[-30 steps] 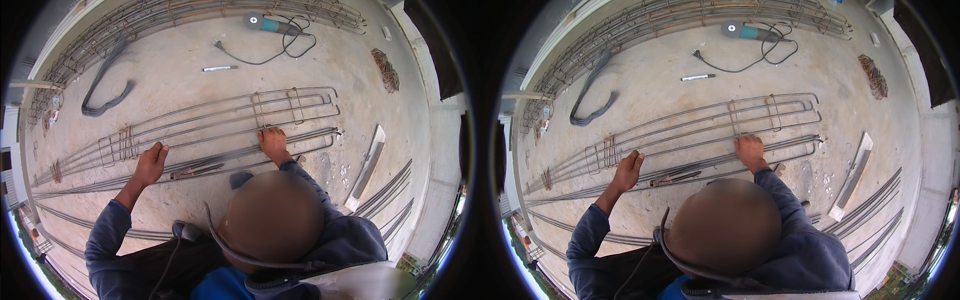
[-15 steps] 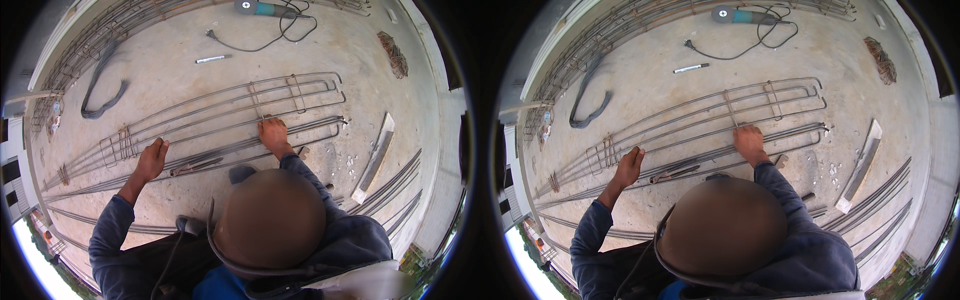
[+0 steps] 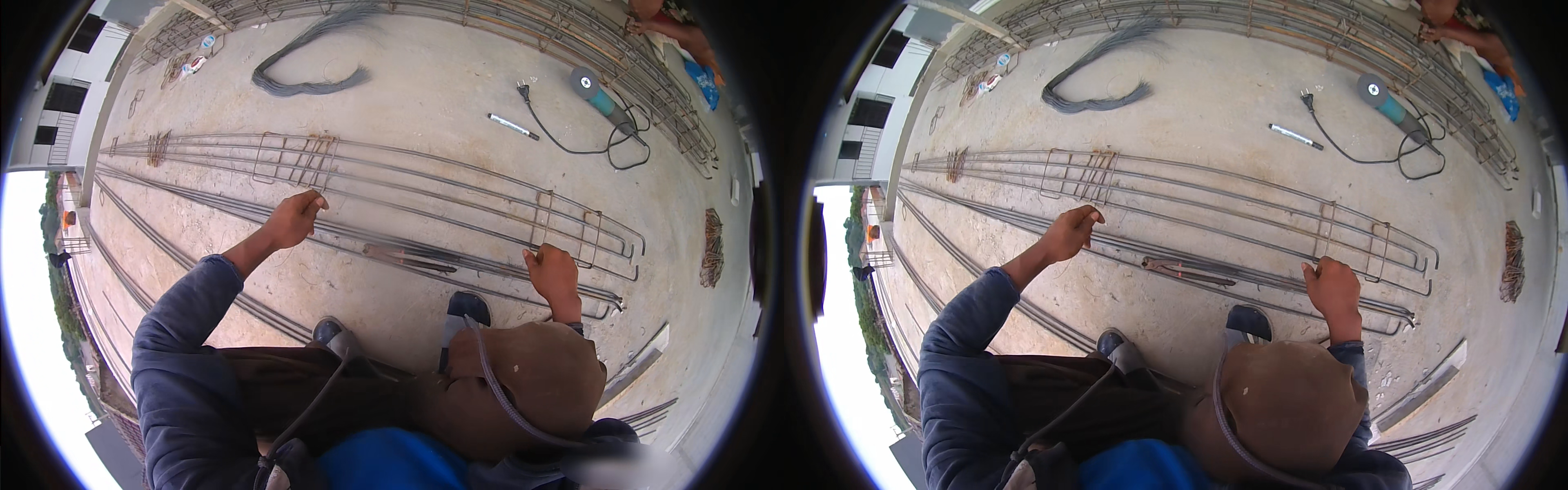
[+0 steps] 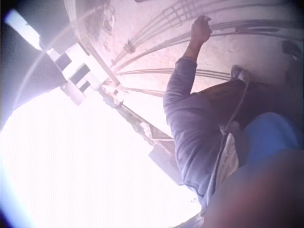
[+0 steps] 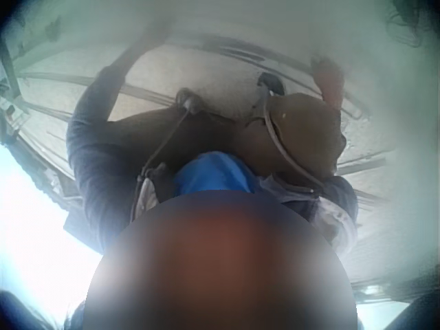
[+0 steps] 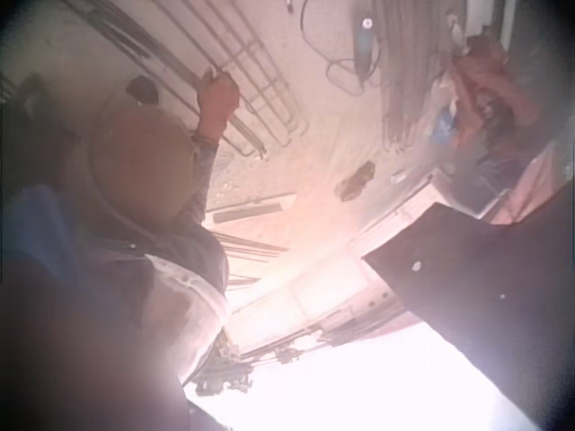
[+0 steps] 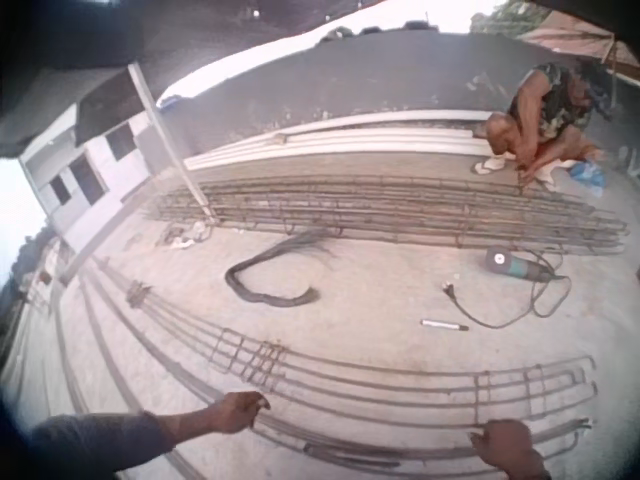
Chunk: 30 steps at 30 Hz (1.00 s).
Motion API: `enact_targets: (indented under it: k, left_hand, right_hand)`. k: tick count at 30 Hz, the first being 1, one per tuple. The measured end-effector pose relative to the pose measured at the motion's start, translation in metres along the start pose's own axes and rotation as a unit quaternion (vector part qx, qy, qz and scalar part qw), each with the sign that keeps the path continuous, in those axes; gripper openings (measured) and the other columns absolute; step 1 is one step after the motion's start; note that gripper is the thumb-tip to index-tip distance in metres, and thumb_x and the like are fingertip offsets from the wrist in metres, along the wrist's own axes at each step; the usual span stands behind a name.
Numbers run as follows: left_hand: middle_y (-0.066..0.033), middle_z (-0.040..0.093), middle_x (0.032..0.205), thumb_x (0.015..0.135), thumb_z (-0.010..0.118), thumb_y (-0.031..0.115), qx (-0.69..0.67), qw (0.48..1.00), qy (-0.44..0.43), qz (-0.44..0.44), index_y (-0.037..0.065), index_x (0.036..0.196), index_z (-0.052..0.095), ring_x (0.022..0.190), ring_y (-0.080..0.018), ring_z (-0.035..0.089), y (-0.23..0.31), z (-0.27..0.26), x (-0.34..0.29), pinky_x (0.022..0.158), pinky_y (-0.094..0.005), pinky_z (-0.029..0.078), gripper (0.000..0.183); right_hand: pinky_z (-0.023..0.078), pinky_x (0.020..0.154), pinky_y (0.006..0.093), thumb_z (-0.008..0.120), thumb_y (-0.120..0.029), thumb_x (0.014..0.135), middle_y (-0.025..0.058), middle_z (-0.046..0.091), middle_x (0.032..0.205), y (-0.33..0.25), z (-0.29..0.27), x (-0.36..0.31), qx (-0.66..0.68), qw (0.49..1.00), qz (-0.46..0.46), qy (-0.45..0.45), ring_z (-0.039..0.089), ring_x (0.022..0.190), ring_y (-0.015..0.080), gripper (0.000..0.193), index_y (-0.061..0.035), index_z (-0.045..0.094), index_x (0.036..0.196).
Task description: The person assembles a rebar cage by tying thin wire around intersecting steel bars using pliers. They repeatedly wrap and twist the wire at multiple junctions to secure the structure. The person also handles a bundle of wire and cuts pieces as needed.
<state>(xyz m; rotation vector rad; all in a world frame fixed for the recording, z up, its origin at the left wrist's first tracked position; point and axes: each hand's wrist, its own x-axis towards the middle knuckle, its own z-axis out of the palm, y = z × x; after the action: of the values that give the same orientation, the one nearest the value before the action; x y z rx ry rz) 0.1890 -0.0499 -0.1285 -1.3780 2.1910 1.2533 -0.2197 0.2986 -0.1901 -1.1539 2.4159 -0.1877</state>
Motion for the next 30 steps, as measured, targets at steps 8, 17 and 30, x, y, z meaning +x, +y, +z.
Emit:
enact_targets:
  k: [8, 17, 30]
  left_hand:
    - [-0.0197, 0.075, 0.084, 0.105, 0.07, 0.041, 0.045, 0.979, 0.197, 0.0, 0.003, 0.11, 0.072, 0.08, -0.035, 0.076, -0.062, -0.008, 0.032, 0.076, -0.0448, 0.058, 0.038]
    - [-0.0186, 0.081, 0.108, 0.099, 0.077, 0.041, 0.087, 0.969, 0.223, 0.054, 0.007, 0.128, 0.073, 0.103, -0.0382, 0.078, -0.069, 0.03, 0.063, 0.09, -0.0465, 0.062, 0.045]
    - [-0.016, 0.08, 0.098, 0.104, 0.069, 0.028, 0.124, 0.975, 0.173, 0.068, 0.012, 0.115, 0.072, 0.09, -0.0407, 0.077, -0.02, 0.076, 0.071, 0.081, -0.0516, 0.06, 0.02]
  right_hand:
    - [0.055, 0.1, 0.0455, 0.077, -0.029, 0.1, 0.0177, 0.073, 0.124, -0.203, 0.035, 0.109, 0.116, 0.94, -0.32, -0.033, 0.069, 0.118, 0.0358, 0.038, -0.0046, 0.069, 0.128]
    - [0.055, 0.1, 0.0488, 0.068, -0.011, 0.099, 0.0138, 0.07, 0.126, -0.342, 0.109, 0.252, 0.064, 0.851, -0.521, -0.006, 0.066, 0.12, 0.0379, 0.027, -0.0103, 0.069, 0.126]
    - [0.055, 0.086, 0.0505, 0.064, -0.011, 0.1, 0.0155, 0.07, 0.106, -0.277, 0.093, 0.247, 0.153, 0.854, -0.497, 0.011, 0.068, 0.1, 0.0401, 0.009, -0.0073, 0.063, 0.109]
